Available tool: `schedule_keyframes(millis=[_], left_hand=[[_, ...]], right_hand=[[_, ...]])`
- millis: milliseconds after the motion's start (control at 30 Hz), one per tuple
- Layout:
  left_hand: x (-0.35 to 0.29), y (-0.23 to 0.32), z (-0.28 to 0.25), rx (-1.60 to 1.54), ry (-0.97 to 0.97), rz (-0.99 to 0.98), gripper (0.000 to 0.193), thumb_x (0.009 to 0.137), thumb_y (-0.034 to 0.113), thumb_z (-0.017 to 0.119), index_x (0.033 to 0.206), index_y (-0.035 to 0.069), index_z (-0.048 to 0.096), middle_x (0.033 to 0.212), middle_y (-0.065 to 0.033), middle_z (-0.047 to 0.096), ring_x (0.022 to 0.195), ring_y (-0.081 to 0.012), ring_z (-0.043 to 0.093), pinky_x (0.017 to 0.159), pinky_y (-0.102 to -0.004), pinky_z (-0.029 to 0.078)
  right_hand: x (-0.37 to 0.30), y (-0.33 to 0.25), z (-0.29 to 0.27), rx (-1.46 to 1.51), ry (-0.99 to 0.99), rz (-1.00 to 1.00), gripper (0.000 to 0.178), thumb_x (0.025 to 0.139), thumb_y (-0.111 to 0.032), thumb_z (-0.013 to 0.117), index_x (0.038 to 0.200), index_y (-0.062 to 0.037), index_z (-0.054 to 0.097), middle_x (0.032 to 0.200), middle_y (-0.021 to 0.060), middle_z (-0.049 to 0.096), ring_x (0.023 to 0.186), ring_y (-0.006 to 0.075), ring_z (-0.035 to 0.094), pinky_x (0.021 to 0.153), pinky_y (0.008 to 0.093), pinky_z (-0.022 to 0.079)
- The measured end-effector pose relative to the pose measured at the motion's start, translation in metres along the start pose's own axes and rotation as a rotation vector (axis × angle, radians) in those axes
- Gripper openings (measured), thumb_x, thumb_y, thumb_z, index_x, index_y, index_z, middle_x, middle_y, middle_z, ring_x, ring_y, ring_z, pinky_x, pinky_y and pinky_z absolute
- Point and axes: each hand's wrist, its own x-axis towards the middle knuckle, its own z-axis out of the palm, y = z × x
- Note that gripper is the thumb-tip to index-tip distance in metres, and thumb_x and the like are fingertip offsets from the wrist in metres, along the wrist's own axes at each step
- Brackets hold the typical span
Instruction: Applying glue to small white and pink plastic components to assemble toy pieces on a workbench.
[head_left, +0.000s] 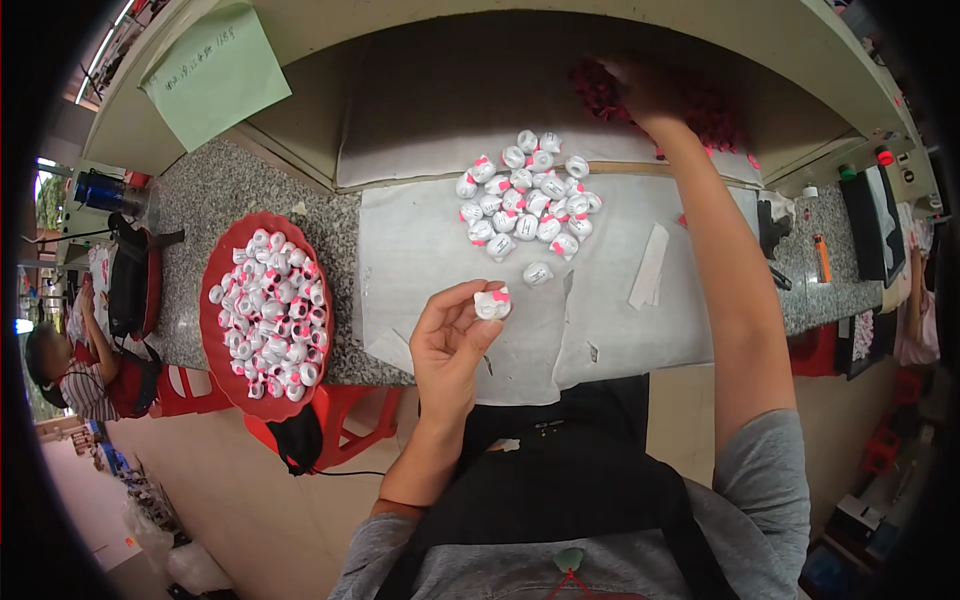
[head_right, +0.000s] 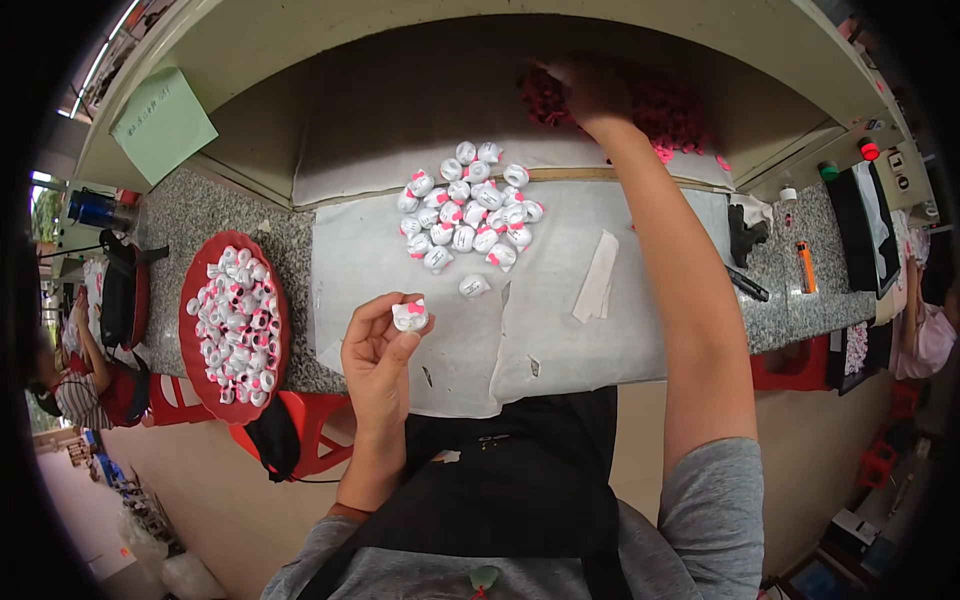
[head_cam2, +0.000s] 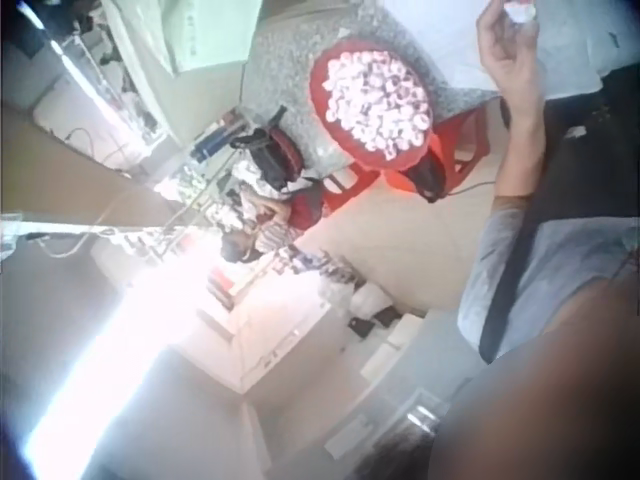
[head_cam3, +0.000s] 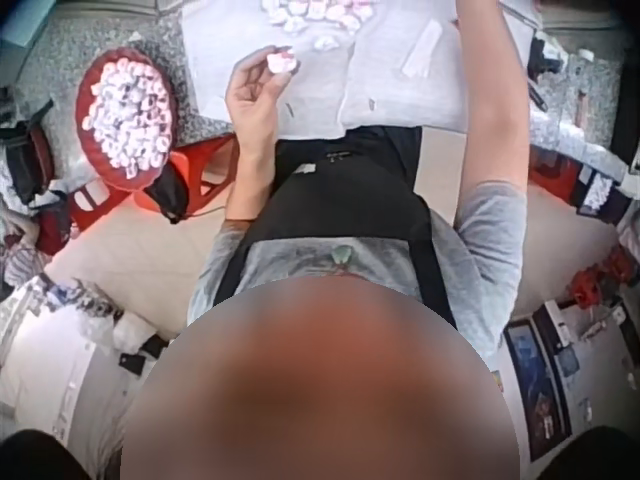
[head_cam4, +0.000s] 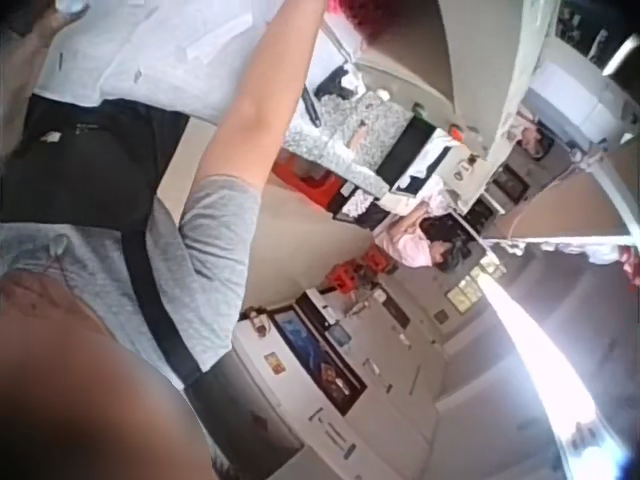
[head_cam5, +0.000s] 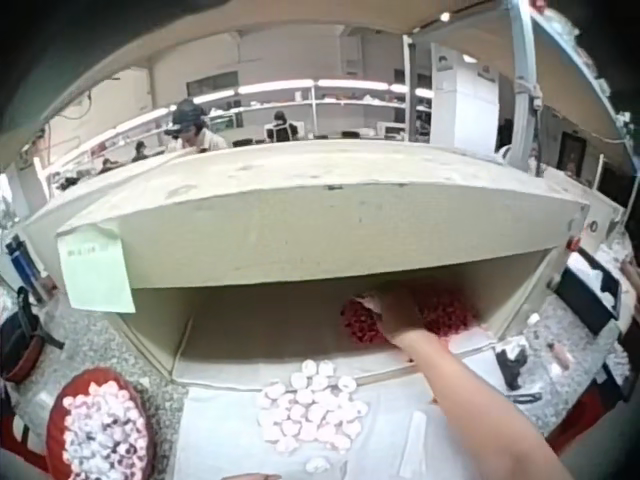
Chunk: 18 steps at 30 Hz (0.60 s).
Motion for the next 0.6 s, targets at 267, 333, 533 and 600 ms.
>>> schedule_keyframes(millis=[267,333,533,600], left_hand=[[0.009,0.001,-0.010,-0.004,0.012,-0.019,0.032,0.070,-0.007,0.053,0.101,-0.003,0.043,0.100,-0.0151,0.051,0.090,-0.0152,0.050,0.078,-0.0241,0.039],[0.012,-0.001,-0.010,0.044,-0.004,-0.007,0.032,0.071,-0.003,0.054,0.101,-0.003,0.043,0.100,-0.0160,0.050,0.090,-0.0189,0.050,0.079,-0.0335,0.042],[0.009,-0.002,-0.009,0.025,-0.005,-0.010,0.033,0.071,-0.002,0.055,0.101,-0.002,0.043,0.100,-0.0162,0.050,0.090,-0.0190,0.051,0.079,-0.0338,0.042],[0.007,-0.002,-0.006,0.002,-0.014,-0.019,0.032,0.070,-0.005,0.053,0.101,-0.003,0.043,0.100,-0.0157,0.050,0.090,-0.0170,0.050,0.079,-0.0288,0.041]], right_hand=[[-0.022,-0.022,-0.045,0.381,-0.138,-0.099,0.022,0.069,-0.004,0.052,0.091,-0.0074,0.055,0.083,0.0146,0.055,0.078,0.0272,0.054,0.065,0.0334,0.042],[-0.032,-0.028,-0.053,0.458,-0.024,-0.042,0.019,0.069,-0.004,0.053,0.088,-0.0048,0.056,0.079,0.0144,0.056,0.077,0.0268,0.054,0.064,0.0326,0.042],[-0.060,-0.067,-0.066,0.465,-0.275,0.077,0.019,0.066,-0.014,0.060,0.080,-0.0012,0.056,0.076,0.0134,0.056,0.073,0.0262,0.055,0.063,0.0315,0.041],[-0.060,-0.070,-0.058,0.436,-0.240,0.084,0.021,0.065,-0.016,0.061,0.079,-0.0009,0.056,0.076,0.0140,0.055,0.071,0.0284,0.053,0.062,0.0330,0.041]])
